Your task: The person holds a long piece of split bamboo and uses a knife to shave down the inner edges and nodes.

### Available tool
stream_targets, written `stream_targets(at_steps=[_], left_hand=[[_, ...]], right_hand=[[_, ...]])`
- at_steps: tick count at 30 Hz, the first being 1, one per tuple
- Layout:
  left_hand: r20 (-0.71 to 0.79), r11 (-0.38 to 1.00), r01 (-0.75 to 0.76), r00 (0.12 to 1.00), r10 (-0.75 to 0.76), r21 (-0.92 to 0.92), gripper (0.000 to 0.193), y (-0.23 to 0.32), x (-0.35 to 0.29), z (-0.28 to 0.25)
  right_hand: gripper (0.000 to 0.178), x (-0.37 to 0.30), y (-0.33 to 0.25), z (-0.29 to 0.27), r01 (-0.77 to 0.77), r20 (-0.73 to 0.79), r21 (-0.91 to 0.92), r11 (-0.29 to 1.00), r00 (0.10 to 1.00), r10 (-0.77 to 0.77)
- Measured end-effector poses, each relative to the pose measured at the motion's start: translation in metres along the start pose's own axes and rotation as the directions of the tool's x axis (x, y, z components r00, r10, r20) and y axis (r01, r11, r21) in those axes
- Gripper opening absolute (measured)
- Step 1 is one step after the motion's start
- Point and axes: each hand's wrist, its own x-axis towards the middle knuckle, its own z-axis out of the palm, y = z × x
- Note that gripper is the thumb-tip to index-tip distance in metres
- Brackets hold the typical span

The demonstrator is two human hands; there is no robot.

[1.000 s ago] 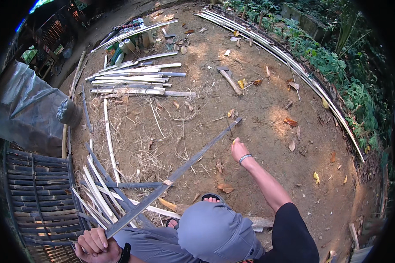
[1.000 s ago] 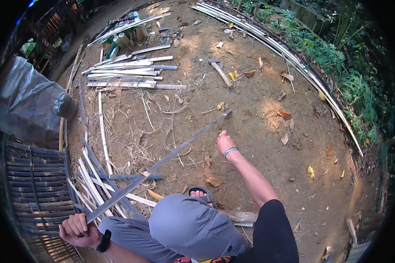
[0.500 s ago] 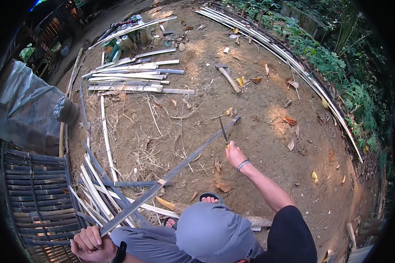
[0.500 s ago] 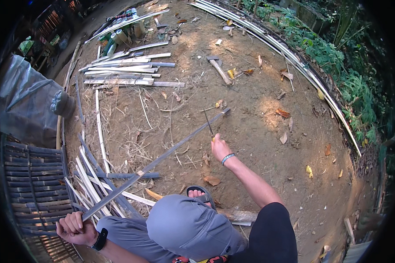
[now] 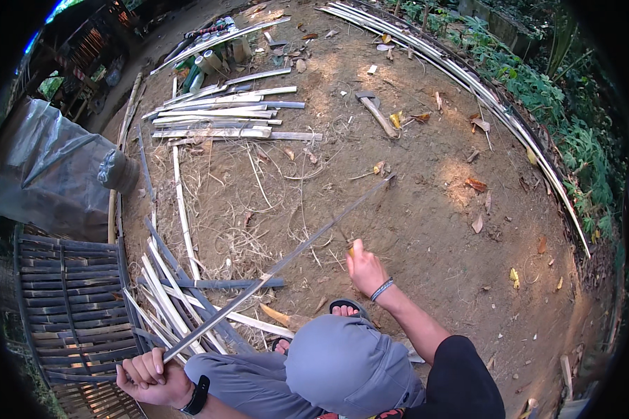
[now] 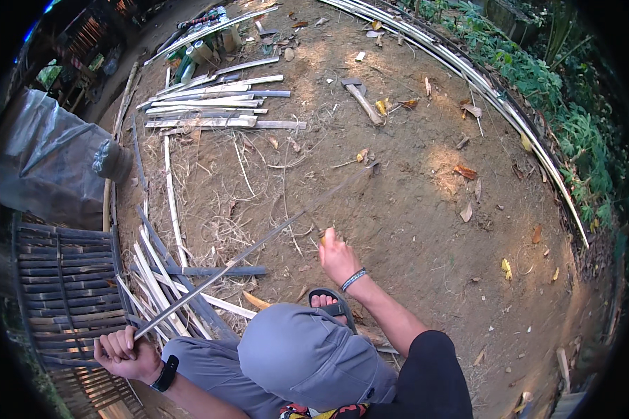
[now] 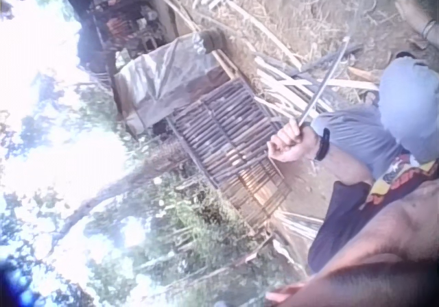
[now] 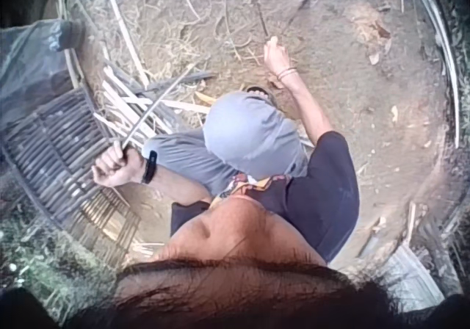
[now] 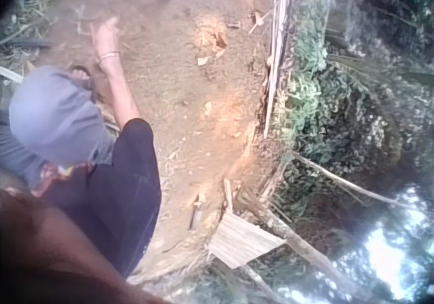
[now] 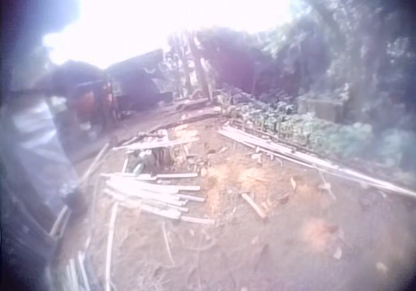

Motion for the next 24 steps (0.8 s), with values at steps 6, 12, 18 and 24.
stream_targets(at_steps=[6, 12, 18, 24], left_hand=[[-0.120, 1.000, -0.029, 0.992, 0.028, -0.005, 0.044, 0.001, -0.003, -0.007], [-0.185, 1.000, -0.014, 0.983, 0.010, -0.022, 0.044, -0.008, -0.003, -0.008], [-0.161, 0.999, -0.001, 0.987, -0.004, -0.034, 0.045, -0.001, -0.004, -0.010], [-0.380, 0.993, -0.114, 0.920, 0.099, -0.016, 0.036, -0.014, 0.001, 0.005]], right_hand=[[0.028, -0.016, -0.041, -0.005, 0.109, 0.152, 0.016, 0.994, 0.982, -0.110], [0.025, 0.036, 0.021, -0.009, -0.127, -0.133, -0.065, 0.990, 0.984, 0.117], [0.024, 0.006, -0.042, -0.007, 0.127, 0.095, -0.125, 0.984, 0.989, -0.116], [0.031, 0.013, 0.094, -0.020, -0.133, -0.289, 0.101, 0.986, 0.944, 0.157]])
